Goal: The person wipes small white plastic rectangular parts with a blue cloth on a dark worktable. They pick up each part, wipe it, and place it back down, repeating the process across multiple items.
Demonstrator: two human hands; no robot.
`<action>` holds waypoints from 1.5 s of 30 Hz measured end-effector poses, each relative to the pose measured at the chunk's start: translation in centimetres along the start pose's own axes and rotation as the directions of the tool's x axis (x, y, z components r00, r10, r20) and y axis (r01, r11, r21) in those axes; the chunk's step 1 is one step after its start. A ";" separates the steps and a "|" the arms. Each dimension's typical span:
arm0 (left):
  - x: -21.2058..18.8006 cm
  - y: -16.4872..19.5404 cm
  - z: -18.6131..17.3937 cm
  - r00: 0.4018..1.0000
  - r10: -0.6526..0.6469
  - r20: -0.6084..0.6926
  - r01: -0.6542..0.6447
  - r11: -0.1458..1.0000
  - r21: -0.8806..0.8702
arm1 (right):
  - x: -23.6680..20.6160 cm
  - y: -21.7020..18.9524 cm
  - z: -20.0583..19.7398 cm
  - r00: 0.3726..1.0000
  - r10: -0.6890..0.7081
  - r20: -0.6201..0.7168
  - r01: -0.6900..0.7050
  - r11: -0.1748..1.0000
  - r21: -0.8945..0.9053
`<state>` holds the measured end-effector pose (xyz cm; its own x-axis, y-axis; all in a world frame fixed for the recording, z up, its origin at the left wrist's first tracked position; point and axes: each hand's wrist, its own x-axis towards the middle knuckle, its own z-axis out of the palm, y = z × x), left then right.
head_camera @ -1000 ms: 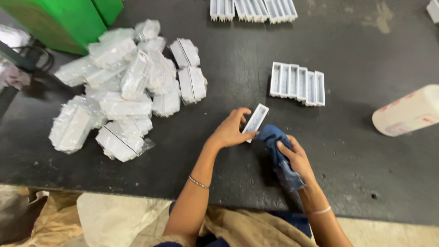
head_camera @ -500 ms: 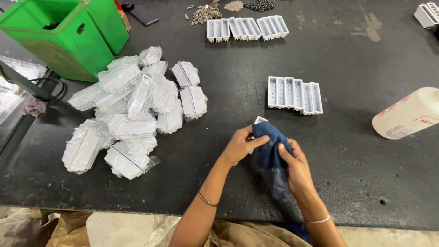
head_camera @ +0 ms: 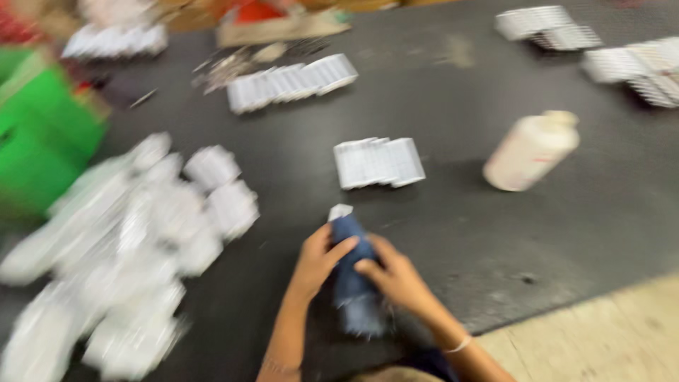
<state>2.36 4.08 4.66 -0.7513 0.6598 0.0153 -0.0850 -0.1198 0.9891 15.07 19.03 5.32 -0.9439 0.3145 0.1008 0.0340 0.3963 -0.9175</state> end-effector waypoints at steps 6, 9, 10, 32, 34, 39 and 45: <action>0.3 -1.6 0.3 0.994 -0.098 -0.040 0.095 0.993 -0.065 | -0.5 1.6 -0.4 0.980 0.166 0.110 -0.187 0.956 0.224; 0.3 -2.5 0.2 0.996 0.084 -0.027 -0.074 0.964 0.255 | -0.8 2.0 -1.0 0.972 0.165 0.165 -0.224 0.861 0.456; 0.4 -2.6 0.2 0.999 0.037 -0.016 -0.032 0.976 0.216 | -0.8 2.0 -1.2 0.993 0.050 0.106 -0.093 0.888 0.451; -0.1 -0.9 -1.0 0.884 0.325 -0.337 -0.256 0.938 0.234 | 12.5 4.9 -35.8 0.665 -0.531 -0.525 -0.140 0.601 -0.787; 0.1 -0.9 -1.1 0.880 0.320 -0.349 -0.247 0.939 0.239 | 14.0 5.9 -35.7 0.711 -0.534 -0.457 -0.192 0.478 -0.857; 0.4 -0.9 -1.5 0.862 0.318 -0.395 -0.207 0.932 0.299 | 15.0 8.1 -33.9 0.776 -0.438 -0.453 -0.311 0.360 -0.880; 1.3 -1.7 -1.4 0.804 0.409 -0.431 -0.220 0.878 0.424 | 15.5 8.9 -36.3 0.824 -0.508 -0.250 -0.203 0.146 -0.968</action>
<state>0.60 4.14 2.79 -0.9209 0.1622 0.3544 0.3683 0.0640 0.9275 12.63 58.76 12.66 -0.7135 0.2731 0.6452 0.5144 0.8294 0.2177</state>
